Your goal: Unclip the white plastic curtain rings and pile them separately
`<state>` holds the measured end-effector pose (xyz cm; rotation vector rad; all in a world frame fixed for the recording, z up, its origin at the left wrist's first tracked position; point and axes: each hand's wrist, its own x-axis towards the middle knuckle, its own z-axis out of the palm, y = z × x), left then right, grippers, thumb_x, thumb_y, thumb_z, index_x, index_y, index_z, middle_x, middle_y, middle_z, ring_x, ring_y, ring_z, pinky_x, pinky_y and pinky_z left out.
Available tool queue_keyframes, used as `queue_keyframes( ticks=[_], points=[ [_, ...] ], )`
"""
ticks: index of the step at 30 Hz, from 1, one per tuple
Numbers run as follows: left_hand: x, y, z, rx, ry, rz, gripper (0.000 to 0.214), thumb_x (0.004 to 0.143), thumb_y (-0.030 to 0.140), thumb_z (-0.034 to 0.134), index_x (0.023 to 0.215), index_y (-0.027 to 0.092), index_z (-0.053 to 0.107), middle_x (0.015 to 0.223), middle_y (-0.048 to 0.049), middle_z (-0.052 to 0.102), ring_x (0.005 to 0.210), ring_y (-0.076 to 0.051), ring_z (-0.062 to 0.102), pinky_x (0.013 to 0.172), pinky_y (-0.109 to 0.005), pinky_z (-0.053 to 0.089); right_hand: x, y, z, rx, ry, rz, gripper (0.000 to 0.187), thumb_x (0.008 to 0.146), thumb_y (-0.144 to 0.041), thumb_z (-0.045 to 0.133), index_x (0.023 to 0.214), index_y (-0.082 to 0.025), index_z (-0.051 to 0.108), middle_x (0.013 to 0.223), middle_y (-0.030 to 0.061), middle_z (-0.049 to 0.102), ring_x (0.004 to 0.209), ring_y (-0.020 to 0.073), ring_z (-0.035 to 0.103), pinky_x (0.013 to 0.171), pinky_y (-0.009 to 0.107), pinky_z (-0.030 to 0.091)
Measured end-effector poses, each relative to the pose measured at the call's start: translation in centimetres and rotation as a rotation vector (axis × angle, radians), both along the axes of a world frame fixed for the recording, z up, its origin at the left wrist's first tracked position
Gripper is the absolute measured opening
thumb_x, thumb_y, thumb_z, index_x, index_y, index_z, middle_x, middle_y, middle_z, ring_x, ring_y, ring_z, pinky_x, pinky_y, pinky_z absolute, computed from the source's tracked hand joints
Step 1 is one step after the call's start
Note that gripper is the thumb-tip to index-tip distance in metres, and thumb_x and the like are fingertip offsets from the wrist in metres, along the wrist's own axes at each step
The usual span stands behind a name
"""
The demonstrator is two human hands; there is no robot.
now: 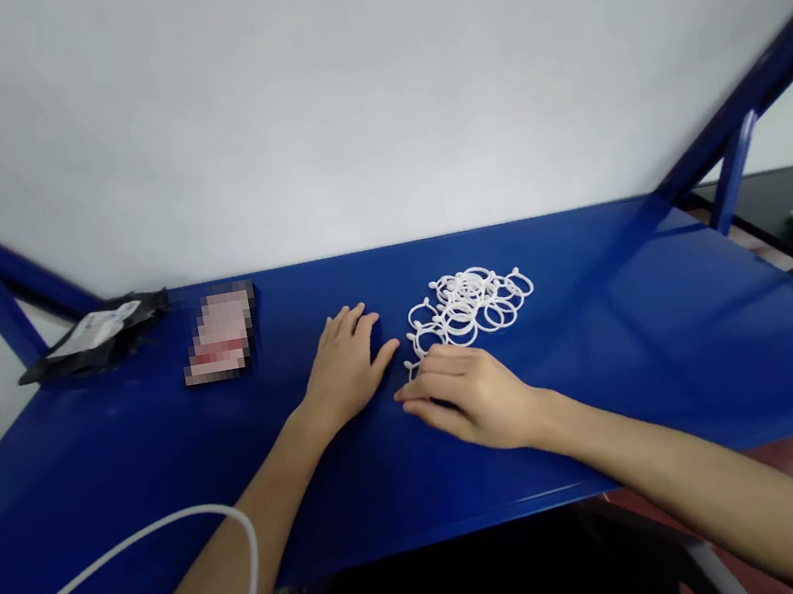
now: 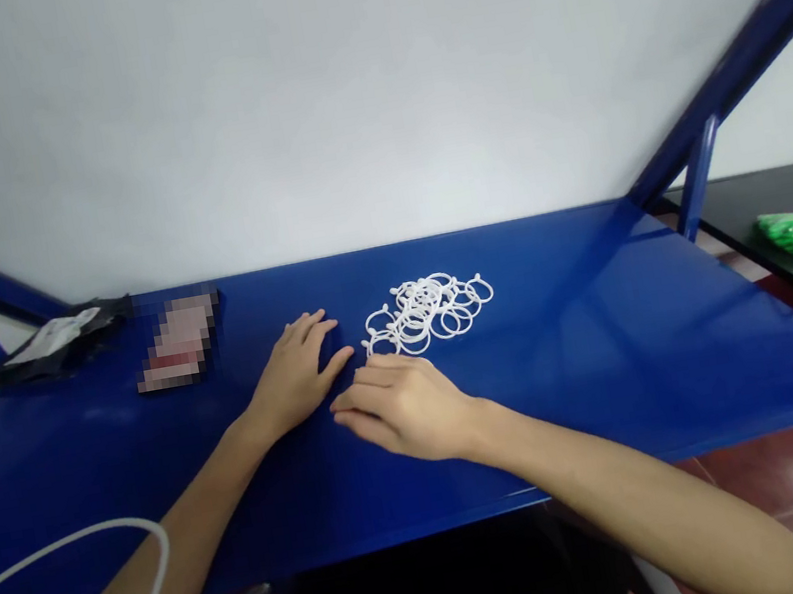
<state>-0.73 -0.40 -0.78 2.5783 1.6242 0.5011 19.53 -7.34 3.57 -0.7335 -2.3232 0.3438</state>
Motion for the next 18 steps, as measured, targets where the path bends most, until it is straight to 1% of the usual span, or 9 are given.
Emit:
queue_keyframes(
  ticks=[2, 9, 13, 18],
  points=[
    [0.0, 0.0, 0.0, 0.003, 0.007, 0.000, 0.049, 0.098, 0.043, 0.051, 0.134, 0.010, 0.055, 0.150, -0.0205, 0.049, 0.143, -0.037, 0.041, 0.120, -0.056, 0.031, -0.1, -0.2, 0.0, 0.014, -0.016, 0.025, 0.023, 0.103, -0.028, 0.050, 0.100, -0.016, 0.070, 0.083, 0.0048, 0.072, 0.072, 0.0155, 0.058, 0.073, 0.031, 0.051],
    [0.0, -0.1, 0.1, 0.010, 0.018, -0.009, 0.048, 0.098, 0.042, 0.052, 0.133, 0.009, 0.055, 0.149, -0.0214, 0.050, 0.142, -0.038, 0.042, 0.119, -0.056, 0.032, 1.0, 0.7, 0.1, -0.024, 0.010, -0.088, 0.023, 0.103, -0.027, 0.049, 0.098, -0.018, 0.070, 0.080, 0.0047, 0.072, 0.071, 0.0155, 0.059, 0.069, 0.031, 0.050],
    [-0.1, -0.1, 0.1, 0.011, 0.020, -0.013, 0.048, 0.098, 0.042, 0.051, 0.133, 0.009, 0.055, 0.149, -0.0219, 0.049, 0.142, -0.038, 0.041, 0.119, -0.056, 0.031, 0.9, 0.7, 0.1, -0.020, -0.001, -0.078, 0.023, 0.102, -0.027, 0.050, 0.099, -0.016, 0.070, 0.080, 0.0052, 0.072, 0.072, 0.0161, 0.060, 0.070, 0.031, 0.050],
    [-0.2, -0.1, -0.1, 0.019, 0.009, -0.019, 0.048, 0.098, 0.042, 0.050, 0.133, 0.010, 0.055, 0.149, -0.0215, 0.049, 0.143, -0.037, 0.041, 0.119, -0.057, 0.032, 0.7, 0.6, 0.1, -0.034, -0.022, -0.064, 0.023, 0.102, -0.028, 0.050, 0.100, -0.017, 0.070, 0.081, 0.0051, 0.072, 0.073, 0.0163, 0.061, 0.071, 0.031, 0.052]
  ],
)
